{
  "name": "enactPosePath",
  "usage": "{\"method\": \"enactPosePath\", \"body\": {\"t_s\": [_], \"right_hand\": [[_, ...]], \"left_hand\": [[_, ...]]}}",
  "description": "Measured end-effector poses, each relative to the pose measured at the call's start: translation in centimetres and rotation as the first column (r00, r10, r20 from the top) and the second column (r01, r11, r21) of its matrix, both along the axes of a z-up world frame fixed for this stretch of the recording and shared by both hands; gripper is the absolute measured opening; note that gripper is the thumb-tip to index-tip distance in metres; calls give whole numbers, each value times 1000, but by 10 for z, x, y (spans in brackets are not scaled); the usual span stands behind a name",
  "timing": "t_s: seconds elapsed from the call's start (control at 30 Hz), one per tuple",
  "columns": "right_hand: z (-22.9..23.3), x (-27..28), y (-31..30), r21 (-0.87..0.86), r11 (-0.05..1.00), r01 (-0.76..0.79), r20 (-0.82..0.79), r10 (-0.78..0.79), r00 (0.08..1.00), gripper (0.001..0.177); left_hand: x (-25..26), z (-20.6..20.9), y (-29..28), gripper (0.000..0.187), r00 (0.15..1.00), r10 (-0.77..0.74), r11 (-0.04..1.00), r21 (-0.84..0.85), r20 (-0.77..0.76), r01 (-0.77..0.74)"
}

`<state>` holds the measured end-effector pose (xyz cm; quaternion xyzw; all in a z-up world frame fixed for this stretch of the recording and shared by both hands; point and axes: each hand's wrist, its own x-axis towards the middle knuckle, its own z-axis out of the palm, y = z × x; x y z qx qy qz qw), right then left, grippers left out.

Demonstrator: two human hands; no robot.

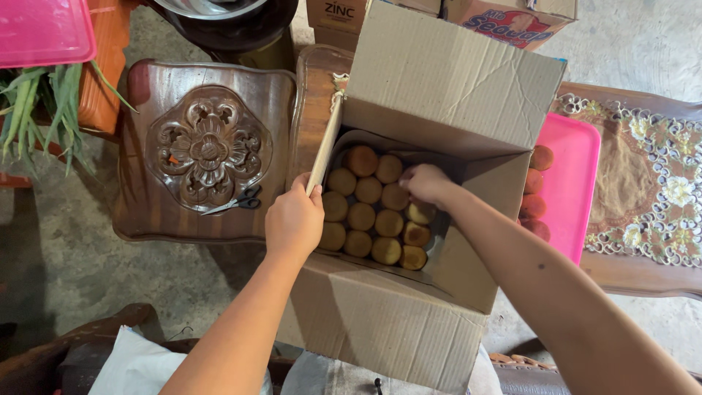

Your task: The person transfers small round cakes from a cardboard box into a pink plastic tray. They pick up each cake individually and place it into the tray, gradually filling it.

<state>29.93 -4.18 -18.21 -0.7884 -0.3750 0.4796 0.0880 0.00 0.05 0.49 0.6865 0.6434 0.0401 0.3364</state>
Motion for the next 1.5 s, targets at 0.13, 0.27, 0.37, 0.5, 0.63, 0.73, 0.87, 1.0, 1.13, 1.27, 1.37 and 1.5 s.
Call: {"method": "enactPosePath", "body": {"t_s": [0.13, 0.27, 0.37, 0.5, 0.63, 0.73, 0.87, 1.0, 1.13, 1.27, 1.37, 1.5], "right_hand": [[-10, -8, -15, -519, 432, -737, 73, 882, 466, 12], [-42, -15, -60, -621, 692, -369, -91, 403, 911, 23], [-81, -17, -75, -734, 639, -231, -118, 215, 969, 31], [-124, -16, -90, -930, 367, -6, 14, 51, 999, 33], [-139, -8, -104, -853, 506, 126, 79, -114, 990, 25], [-139, -6, -109, -775, 593, 220, 99, -231, 968, 23], [-123, -6, -108, -603, 692, 396, 81, -441, 894, 20], [-114, -2, -112, -473, 670, 572, 38, -633, 773, 19], [-122, 5, -110, -443, 627, 641, -47, -730, 682, 25], [-132, -3, -110, -424, 723, 545, -22, -610, 792, 35], [-127, -16, -111, -333, 792, 511, -28, -550, 835, 33], [-106, -30, -107, -255, 834, 489, 114, -477, 872, 46]], "left_hand": [[-1, 1, 1, 37, 1000, 3, 1000, -23, -1, -3], [1, 0, 1, 37, 1000, -3, 1000, -4, -11, 3], [0, -3, 0, 37, 1000, -11, 1000, 3, -14, 11], [1, -5, 0, 37, 1000, -16, 999, 28, -13, 16], [0, -6, 0, 36, 1000, -7, 1000, 6, 1, 7], [0, -6, -1, 36, 1000, -7, 1000, -9, 11, 7], [0, -4, 0, 35, 1000, -7, 1000, -4, 23, 7], [0, -2, 0, 35, 1000, -11, 1000, -11, 21, 11], [-1, -1, 0, 36, 999, 14, 1000, -24, 45, -13], [-2, -7, 1, 36, 1000, 27, 999, 20, 5, -27], [-3, -13, 2, 39, 1000, 26, 999, 36, 7, -26], [-9, -18, 4, 42, 999, -37, 997, 70, -3, 37]]}}
